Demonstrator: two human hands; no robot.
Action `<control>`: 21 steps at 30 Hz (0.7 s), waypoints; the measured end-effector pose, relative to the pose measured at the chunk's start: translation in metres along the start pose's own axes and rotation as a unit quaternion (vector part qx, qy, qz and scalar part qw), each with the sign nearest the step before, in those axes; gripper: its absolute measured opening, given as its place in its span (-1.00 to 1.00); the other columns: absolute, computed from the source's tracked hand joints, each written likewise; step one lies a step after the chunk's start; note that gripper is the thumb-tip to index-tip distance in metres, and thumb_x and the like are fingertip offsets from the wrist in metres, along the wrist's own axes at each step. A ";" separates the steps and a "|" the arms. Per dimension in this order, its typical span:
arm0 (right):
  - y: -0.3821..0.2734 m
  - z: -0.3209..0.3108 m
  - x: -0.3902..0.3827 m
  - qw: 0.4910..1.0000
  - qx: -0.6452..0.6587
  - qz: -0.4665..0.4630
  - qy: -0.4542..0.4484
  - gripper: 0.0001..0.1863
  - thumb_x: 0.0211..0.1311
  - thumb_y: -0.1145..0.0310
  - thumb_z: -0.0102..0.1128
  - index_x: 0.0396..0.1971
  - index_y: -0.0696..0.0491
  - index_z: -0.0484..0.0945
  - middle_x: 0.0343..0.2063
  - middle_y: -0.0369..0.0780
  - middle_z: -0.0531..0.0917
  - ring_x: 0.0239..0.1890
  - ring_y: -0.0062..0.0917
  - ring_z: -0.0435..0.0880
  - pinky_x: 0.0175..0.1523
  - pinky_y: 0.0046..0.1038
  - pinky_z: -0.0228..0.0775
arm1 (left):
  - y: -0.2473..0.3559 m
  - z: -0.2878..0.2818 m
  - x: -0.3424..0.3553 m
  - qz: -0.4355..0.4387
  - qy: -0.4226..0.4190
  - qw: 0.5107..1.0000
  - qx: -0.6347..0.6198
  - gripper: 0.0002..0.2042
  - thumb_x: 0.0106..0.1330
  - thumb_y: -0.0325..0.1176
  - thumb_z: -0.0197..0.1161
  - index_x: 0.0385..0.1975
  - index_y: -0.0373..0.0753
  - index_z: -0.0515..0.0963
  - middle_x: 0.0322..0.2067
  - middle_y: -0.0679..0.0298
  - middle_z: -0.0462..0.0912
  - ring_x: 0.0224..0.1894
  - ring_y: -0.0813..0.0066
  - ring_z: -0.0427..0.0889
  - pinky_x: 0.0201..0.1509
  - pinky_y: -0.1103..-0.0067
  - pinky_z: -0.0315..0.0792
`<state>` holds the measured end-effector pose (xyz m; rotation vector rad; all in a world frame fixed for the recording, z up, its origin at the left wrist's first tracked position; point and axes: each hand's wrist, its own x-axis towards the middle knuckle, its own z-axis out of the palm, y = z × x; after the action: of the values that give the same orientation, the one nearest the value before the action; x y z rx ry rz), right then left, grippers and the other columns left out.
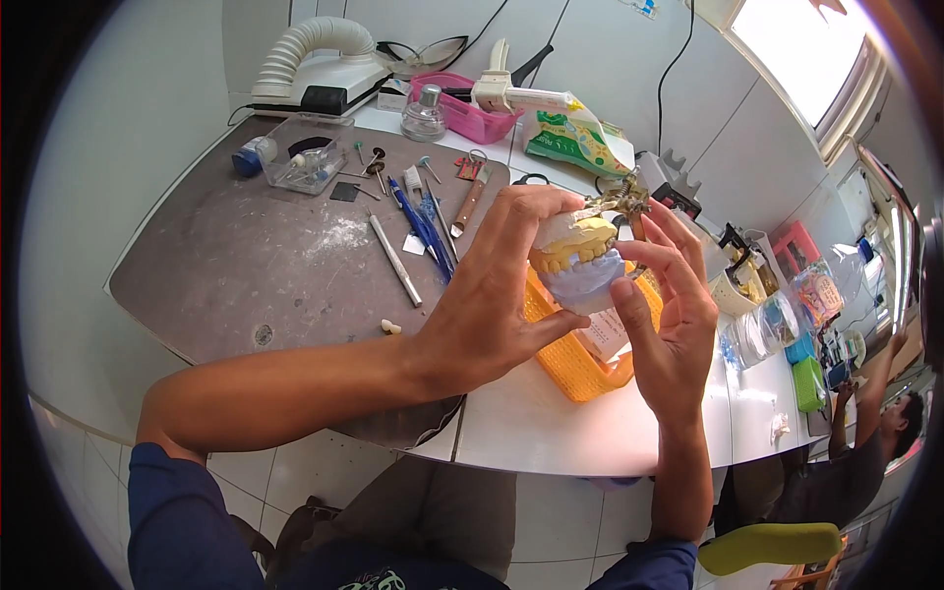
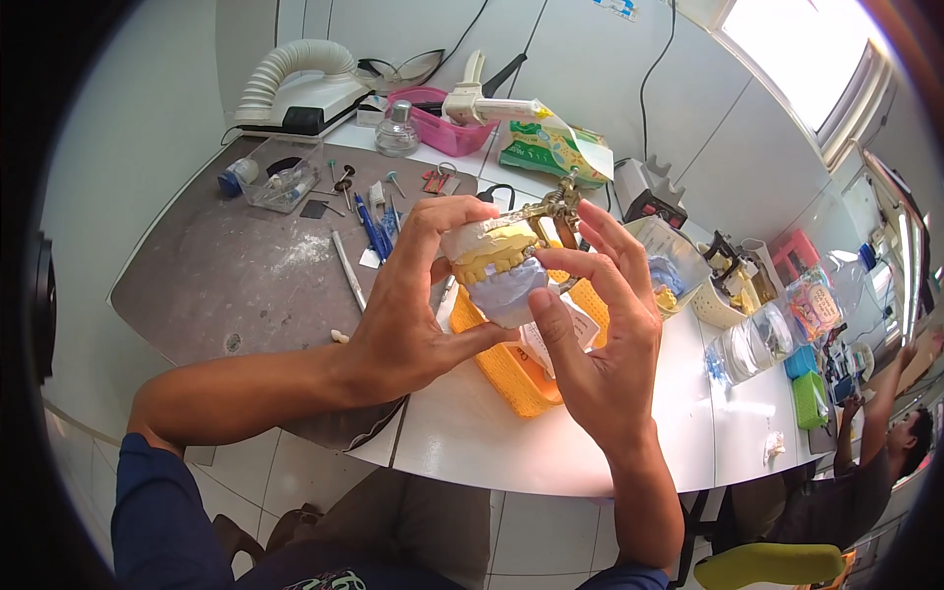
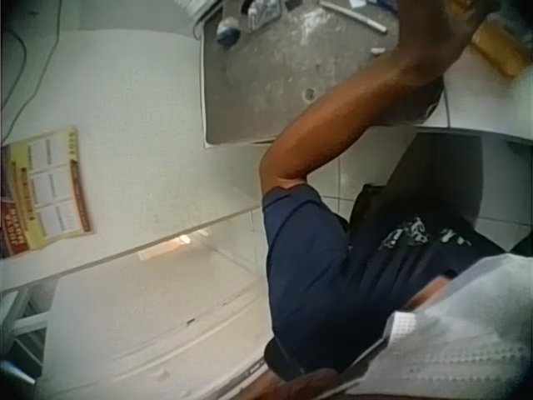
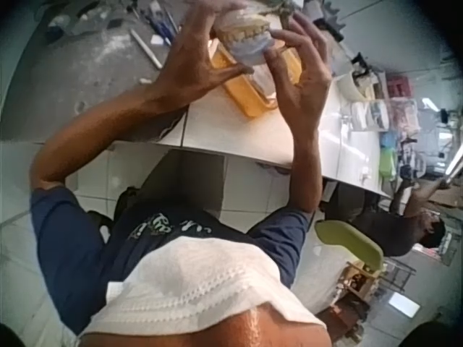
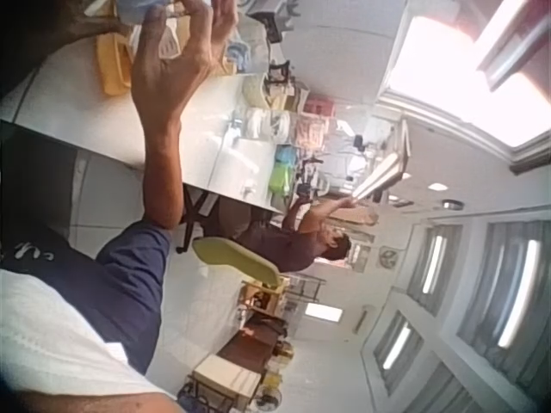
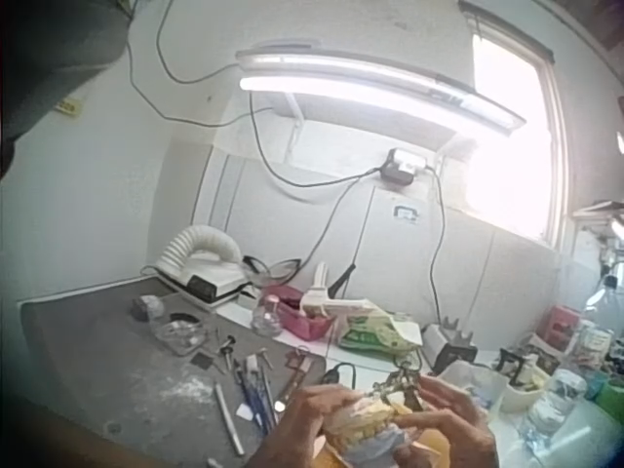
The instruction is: Filing and adjusting a dental crown using a handpiece and then checking its fit on a dental model articulated with an articulator.
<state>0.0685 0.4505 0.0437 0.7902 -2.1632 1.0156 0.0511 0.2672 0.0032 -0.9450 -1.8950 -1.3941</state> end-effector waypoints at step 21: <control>-0.012 0.005 0.011 0.985 0.139 0.099 -0.035 -0.61 0.03 0.43 0.30 -0.06 0.09 0.57 0.18 0.01 0.31 0.23 -0.28 0.37 0.03 -0.33 0.55 | 0.007 0.018 -0.002 -0.072 0.057 0.991 -0.093 -0.21 0.04 -0.32 0.44 0.19 -0.36 0.05 0.06 -0.05 0.26 0.15 0.04 0.34 0.25 0.34 0.25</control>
<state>0.0688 0.4371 0.0544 0.7547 -2.2219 1.4352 0.0571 0.2860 0.0008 -0.8070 -1.8024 -1.6973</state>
